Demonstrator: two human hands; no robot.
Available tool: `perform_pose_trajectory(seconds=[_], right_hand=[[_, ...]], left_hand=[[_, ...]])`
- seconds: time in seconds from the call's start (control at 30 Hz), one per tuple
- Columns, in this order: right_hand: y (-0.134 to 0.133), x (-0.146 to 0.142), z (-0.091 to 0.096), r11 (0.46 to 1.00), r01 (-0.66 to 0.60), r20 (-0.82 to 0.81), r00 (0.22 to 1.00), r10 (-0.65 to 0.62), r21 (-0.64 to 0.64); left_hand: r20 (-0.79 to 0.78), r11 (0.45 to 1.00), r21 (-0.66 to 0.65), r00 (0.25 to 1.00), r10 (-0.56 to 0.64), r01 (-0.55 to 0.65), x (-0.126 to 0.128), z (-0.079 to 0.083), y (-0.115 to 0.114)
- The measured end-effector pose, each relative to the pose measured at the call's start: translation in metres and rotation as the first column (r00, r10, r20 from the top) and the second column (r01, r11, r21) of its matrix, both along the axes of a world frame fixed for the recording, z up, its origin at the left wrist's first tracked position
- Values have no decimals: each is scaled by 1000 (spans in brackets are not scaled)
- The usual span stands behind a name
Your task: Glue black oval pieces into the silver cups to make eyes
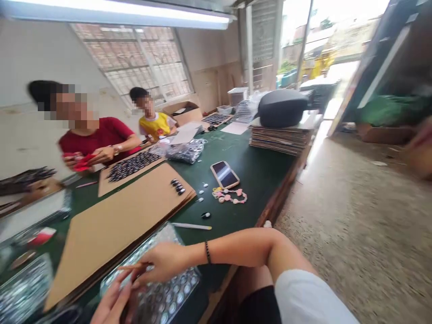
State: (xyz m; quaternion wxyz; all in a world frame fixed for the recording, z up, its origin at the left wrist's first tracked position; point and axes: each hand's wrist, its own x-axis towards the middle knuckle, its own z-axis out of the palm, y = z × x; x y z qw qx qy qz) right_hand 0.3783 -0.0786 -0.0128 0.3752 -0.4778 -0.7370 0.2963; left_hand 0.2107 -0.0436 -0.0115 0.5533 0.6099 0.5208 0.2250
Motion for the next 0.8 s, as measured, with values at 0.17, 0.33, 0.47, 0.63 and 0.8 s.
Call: perform_pose_trajectory(seconds=[0.17, 0.33, 0.47, 0.63, 0.8], right_hand=[[-7, -1, 3, 1000, 8, -125, 992, -12, -30], [24, 37, 4, 966, 259, -106, 960, -259, -14], [87, 103, 10, 831, 549, 56, 830, -554, 91], [163, 167, 1, 777, 627, 147, 764, -628, 56], [195, 182, -26, 792, 611, 217, 775, -594, -12]], left_hand=[[298, 964, -261, 954, 20, 61, -3, 5, -12], [512, 799, -597, 738, 440, -62, -21, 8, -1], [556, 789, -612, 678, 481, -58, -28, 11, -5], [585, 809, -588, 696, 417, 9, -26, 15, -9], [472, 792, -610, 785, 401, -37, -25, 17, 0]])
